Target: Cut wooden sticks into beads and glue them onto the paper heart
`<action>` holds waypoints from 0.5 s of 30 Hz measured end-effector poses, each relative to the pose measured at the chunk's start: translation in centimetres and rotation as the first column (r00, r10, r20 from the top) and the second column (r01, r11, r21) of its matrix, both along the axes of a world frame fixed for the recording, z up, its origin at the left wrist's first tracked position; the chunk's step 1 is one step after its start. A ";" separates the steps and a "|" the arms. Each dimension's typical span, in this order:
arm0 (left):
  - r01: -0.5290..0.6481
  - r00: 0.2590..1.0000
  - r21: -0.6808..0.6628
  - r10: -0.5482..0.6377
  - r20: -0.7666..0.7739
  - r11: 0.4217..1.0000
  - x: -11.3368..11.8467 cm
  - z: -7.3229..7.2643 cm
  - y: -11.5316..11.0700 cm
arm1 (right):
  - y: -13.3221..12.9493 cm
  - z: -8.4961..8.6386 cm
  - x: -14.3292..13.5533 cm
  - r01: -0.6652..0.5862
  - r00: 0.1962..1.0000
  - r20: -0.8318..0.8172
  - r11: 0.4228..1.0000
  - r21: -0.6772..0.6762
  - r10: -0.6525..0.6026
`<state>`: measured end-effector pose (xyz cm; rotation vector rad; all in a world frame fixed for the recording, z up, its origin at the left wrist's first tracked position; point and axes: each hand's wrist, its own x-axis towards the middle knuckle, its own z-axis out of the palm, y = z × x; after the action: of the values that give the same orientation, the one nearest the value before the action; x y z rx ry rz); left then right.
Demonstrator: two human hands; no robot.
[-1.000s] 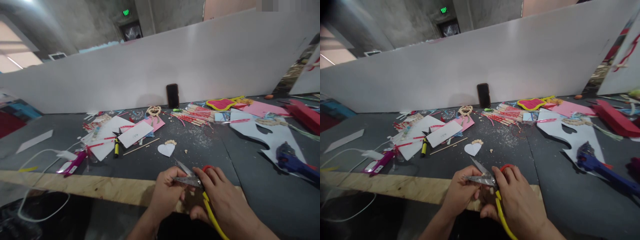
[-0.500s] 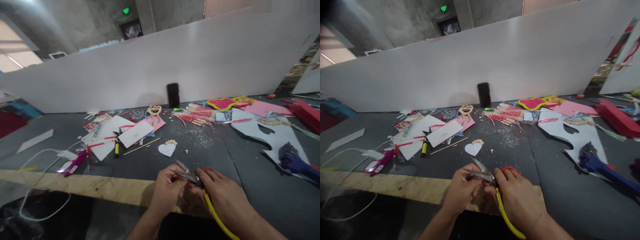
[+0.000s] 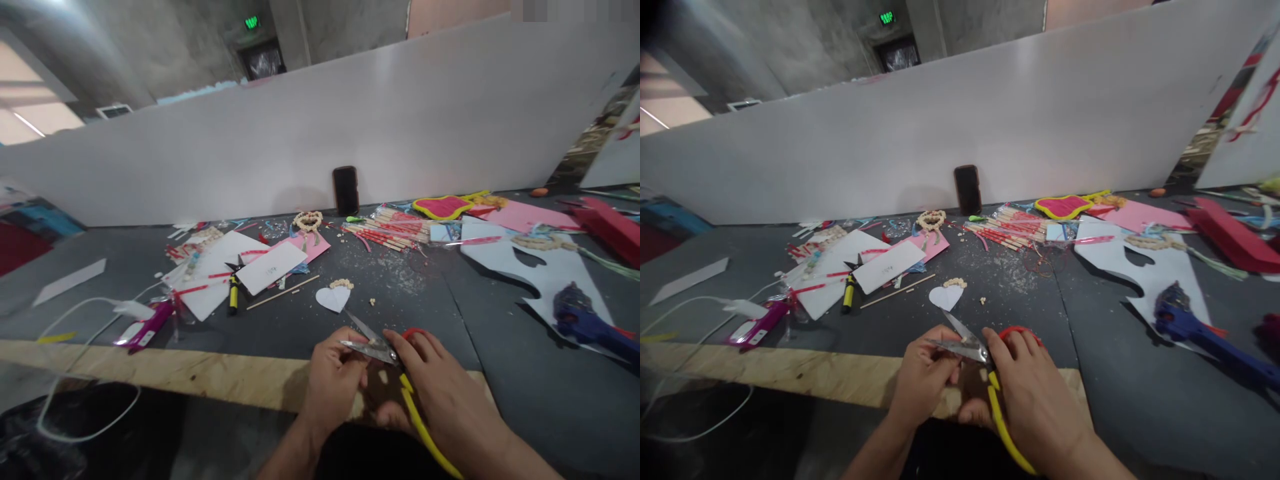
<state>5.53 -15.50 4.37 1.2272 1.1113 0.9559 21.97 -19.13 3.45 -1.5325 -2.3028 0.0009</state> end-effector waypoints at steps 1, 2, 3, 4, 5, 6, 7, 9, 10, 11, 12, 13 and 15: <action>0.026 0.999 -0.020 -0.026 0.021 0.999 0.0 0.0 0.1 | 0.0 -0.1 0.0 0.002 1.000 -0.007 1.000 -0.002 -0.002; 0.056 0.997 -0.045 -0.054 0.047 0.997 -0.1 0.0 0.2 | 0.0 -0.2 0.1 0.009 1.000 -0.012 1.000 0.002 -0.009; 0.092 0.993 -0.076 -0.086 0.078 0.993 -0.2 -0.1 0.3 | 0.0 -0.3 0.1 0.010 1.000 -0.015 1.000 0.009 -0.010; 0.129 0.987 -0.112 -0.116 0.113 0.985 -0.2 -0.2 0.4 | 0.0 -0.5 0.1 0.011 1.000 -0.017 1.000 0.018 -0.011; 0.165 0.978 -0.147 -0.142 0.151 0.975 -0.3 -0.3 0.5 | -0.1 -0.6 0.2 0.007 1.000 -0.015 1.000 0.026 -0.007; 0.198 0.969 -0.175 -0.165 0.187 0.965 -0.4 -0.4 0.6 | -0.1 -0.6 0.2 0.001 1.000 -0.009 0.999 0.034 -0.001; 0.226 0.959 -0.193 -0.183 0.217 0.955 -0.5 -0.5 0.7 | -0.1 -0.7 0.2 -0.004 1.000 -0.001 0.999 0.042 0.004; 0.258 0.944 -0.208 -0.201 0.260 0.943 -0.5 -0.5 0.9 | -0.1 -0.6 0.2 -0.004 1.000 0.027 0.999 0.051 0.002; 0.263 0.941 -0.209 -0.203 0.272 0.942 -0.5 -0.5 1.0 | -0.1 -0.5 0.2 -0.001 0.999 0.042 0.998 0.056 -0.002; 0.265 0.939 -0.207 -0.203 0.277 0.942 -0.5 -0.4 1.1 | 0.0 -0.4 0.2 -0.001 0.998 0.056 0.998 0.058 -0.002; 0.257 0.941 -0.204 -0.197 0.276 0.945 -0.5 -0.3 1.1 | 0.0 -0.2 0.2 0.002 0.998 0.066 0.998 0.059 -0.006; 0.247 0.944 -0.200 -0.188 0.273 0.948 -0.5 -0.2 1.1 | 0.1 -0.1 0.2 0.004 0.997 0.075 0.998 0.057 -0.008; 0.212 0.953 -0.201 -0.157 0.258 0.956 -0.4 -0.1 1.1 | 0.4 0.1 0.2 0.006 0.996 0.089 0.999 0.043 -0.010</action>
<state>5.11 -14.37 4.25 0.9817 0.8701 0.7861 22.17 -18.76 3.51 -1.5493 -2.3493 -0.1205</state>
